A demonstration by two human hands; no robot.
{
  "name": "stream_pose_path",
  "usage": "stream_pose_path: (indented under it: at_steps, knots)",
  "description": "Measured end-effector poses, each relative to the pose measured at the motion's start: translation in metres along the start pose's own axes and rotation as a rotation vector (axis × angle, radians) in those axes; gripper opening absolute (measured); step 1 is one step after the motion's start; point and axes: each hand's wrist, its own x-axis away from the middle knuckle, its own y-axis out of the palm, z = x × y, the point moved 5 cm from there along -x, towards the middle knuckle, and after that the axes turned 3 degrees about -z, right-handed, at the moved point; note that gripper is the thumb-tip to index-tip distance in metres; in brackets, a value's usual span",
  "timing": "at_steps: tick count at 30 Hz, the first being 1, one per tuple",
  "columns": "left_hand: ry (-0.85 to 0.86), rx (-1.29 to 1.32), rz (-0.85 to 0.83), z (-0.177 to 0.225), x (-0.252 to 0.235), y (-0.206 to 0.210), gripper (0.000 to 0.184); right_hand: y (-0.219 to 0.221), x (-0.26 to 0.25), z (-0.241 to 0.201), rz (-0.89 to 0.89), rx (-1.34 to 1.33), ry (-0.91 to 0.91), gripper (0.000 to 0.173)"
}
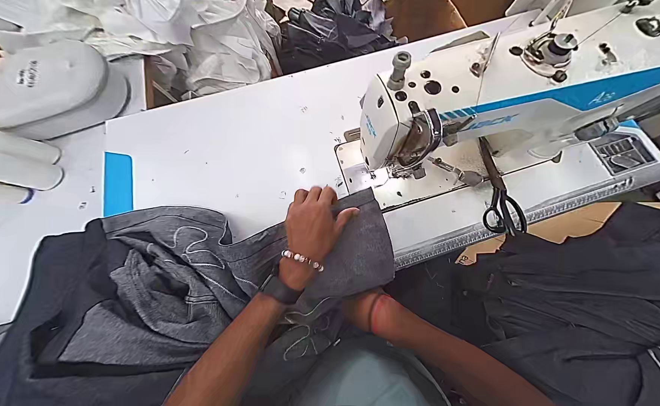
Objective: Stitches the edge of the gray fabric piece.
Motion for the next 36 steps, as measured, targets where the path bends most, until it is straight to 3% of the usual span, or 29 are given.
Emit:
stream_pose_path:
  at_steps: [1,2,3,4,6,8,9,12,16,20,23,27,32,36]
  knots:
    - [0.005,0.027,-0.008,-0.002,-0.006,0.01,0.059,-0.016,0.027,-0.011,-0.026,0.049,-0.038,0.029]
    - [0.025,0.054,0.003,-0.004,-0.008,0.017,0.059,-0.032,0.05,-0.015,0.067,0.047,-0.089,0.027]
    - [0.055,0.085,0.025,-0.006,-0.006,0.021,0.056,-0.047,0.069,-0.011,0.29,-0.01,-0.128,0.028]
    - [0.085,0.131,0.048,-0.008,-0.003,0.023,0.053,-0.063,0.084,0.0,0.632,-0.095,-0.144,0.028]
    - [0.125,0.216,0.072,-0.01,0.005,0.022,0.05,-0.093,0.099,0.032,1.199,-0.229,-0.043,0.027]
    - [0.152,0.271,0.062,-0.007,0.013,0.021,0.048,-0.114,0.097,0.067,1.445,-0.329,0.041,0.036]
    - [0.159,0.283,0.063,-0.006,0.014,0.021,0.047,-0.122,0.091,0.081,1.47,-0.401,0.034,0.038]
    - [0.156,0.266,0.038,-0.005,0.014,0.017,0.045,-0.127,0.075,0.096,1.489,-0.577,-0.009,0.016]
    - [0.181,0.17,-0.092,0.02,0.008,0.008,0.041,-0.123,0.073,0.096,1.487,-0.63,-0.061,0.013]
    - [0.226,0.409,-0.068,0.04,-0.008,0.007,0.022,-0.121,0.075,0.093,1.58,-0.671,-0.076,0.01]
    - [0.19,0.474,0.0,0.044,-0.007,0.01,0.018,-0.121,0.079,0.09,1.712,-0.522,-0.043,0.008]
    - [0.259,0.408,0.096,0.052,0.0,0.012,0.022,-0.12,0.081,0.076,1.83,-0.126,0.114,0.008]
    - [0.241,0.36,0.122,0.05,-0.002,0.012,0.023,-0.121,0.085,0.068,1.748,-0.049,0.082,0.013]
    - [0.146,0.506,0.059,0.043,-0.009,0.014,0.02,-0.123,0.087,0.08,1.636,-0.383,-0.095,0.018]
